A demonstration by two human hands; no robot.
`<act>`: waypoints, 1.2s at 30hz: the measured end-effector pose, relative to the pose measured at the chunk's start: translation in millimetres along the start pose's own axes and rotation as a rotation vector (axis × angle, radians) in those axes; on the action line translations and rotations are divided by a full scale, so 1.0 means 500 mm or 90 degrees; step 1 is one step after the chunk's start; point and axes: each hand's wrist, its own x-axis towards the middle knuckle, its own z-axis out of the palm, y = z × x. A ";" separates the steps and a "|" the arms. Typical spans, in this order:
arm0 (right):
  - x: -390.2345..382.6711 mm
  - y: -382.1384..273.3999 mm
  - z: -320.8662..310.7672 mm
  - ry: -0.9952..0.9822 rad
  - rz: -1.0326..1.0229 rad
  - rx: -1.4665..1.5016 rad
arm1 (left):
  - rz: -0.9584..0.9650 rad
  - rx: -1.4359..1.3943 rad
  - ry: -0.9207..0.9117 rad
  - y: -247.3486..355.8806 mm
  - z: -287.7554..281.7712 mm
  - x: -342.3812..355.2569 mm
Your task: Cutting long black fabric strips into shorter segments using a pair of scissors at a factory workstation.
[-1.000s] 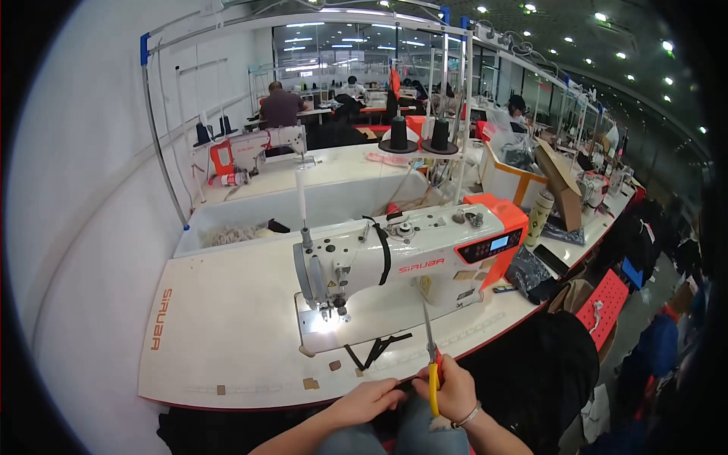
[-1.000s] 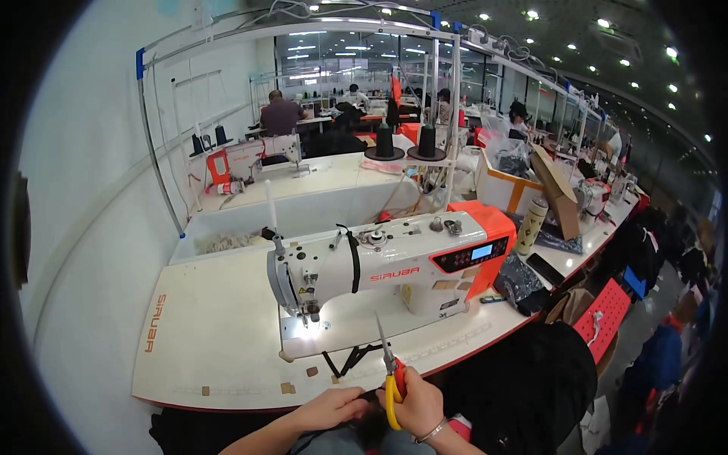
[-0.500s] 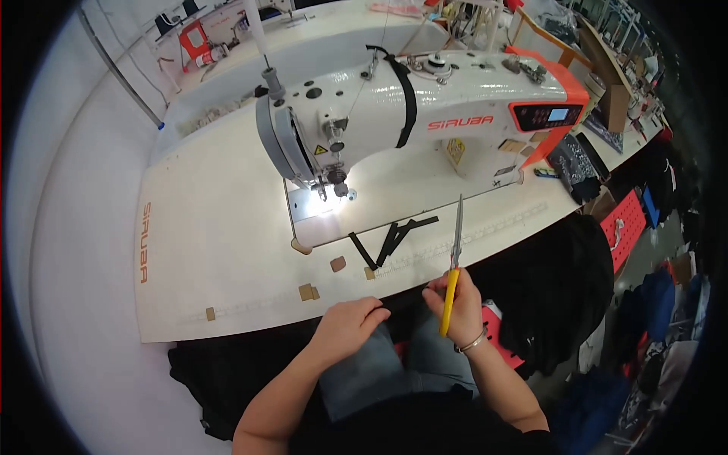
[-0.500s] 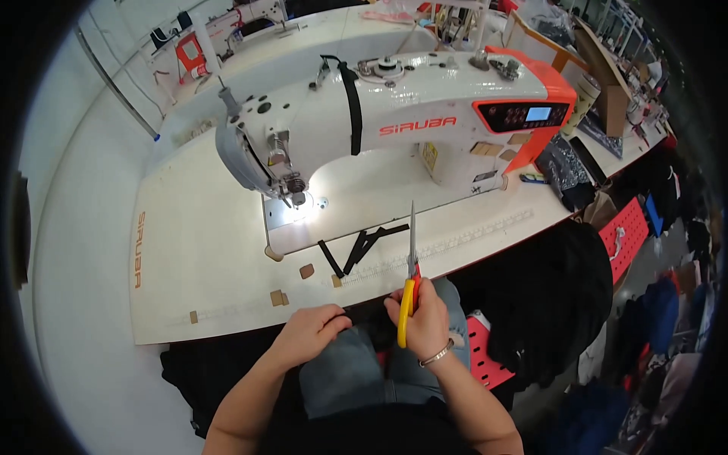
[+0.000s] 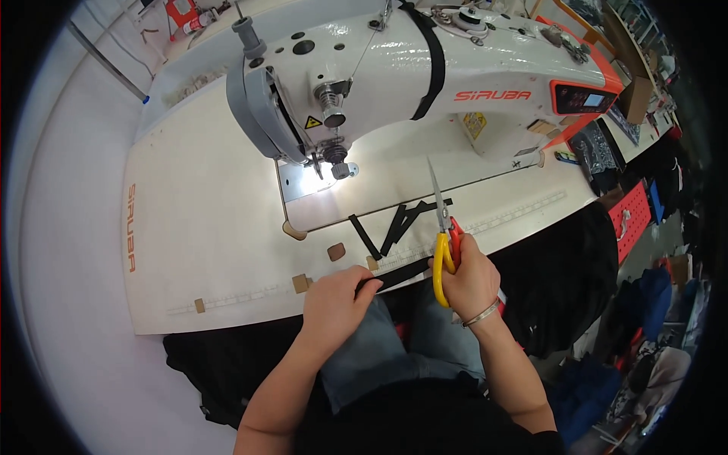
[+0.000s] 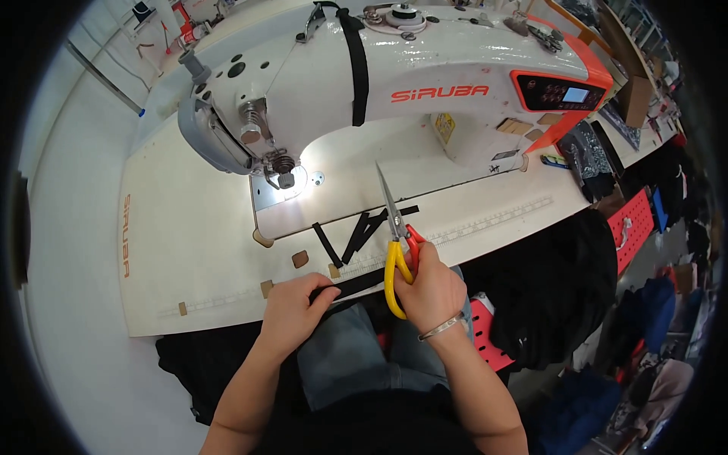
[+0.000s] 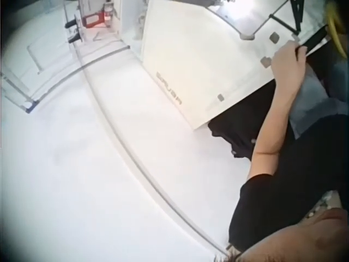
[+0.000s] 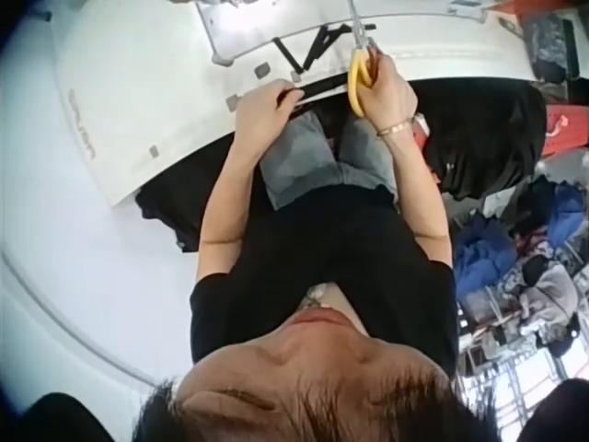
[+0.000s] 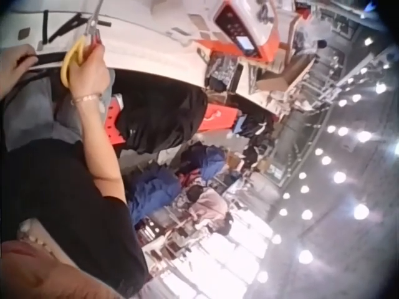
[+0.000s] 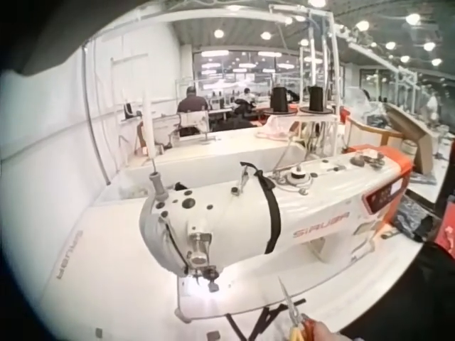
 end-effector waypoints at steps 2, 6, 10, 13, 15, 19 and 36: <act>0.004 -0.006 0.000 -0.006 -0.015 -0.004 | -0.023 0.010 0.016 0.000 -0.002 0.001; 0.010 -0.014 0.003 -0.005 -0.035 -0.055 | -0.009 0.013 0.001 0.002 -0.014 0.000; 0.013 -0.016 0.001 -0.014 -0.038 -0.065 | -0.002 -0.062 -0.032 -0.010 -0.021 0.002; 0.012 -0.015 0.004 -0.003 -0.054 -0.076 | 0.013 -0.028 -0.029 -0.014 -0.015 0.003; 0.011 -0.020 0.002 -0.018 -0.045 -0.079 | 0.026 0.015 -0.020 -0.016 -0.009 0.004; 0.011 -0.020 -0.001 -0.031 -0.044 -0.078 | 0.033 0.037 -0.011 -0.016 -0.006 0.004; -0.173 0.167 -0.036 -0.489 0.023 0.459 | 0.009 0.043 -0.018 -0.012 -0.007 0.011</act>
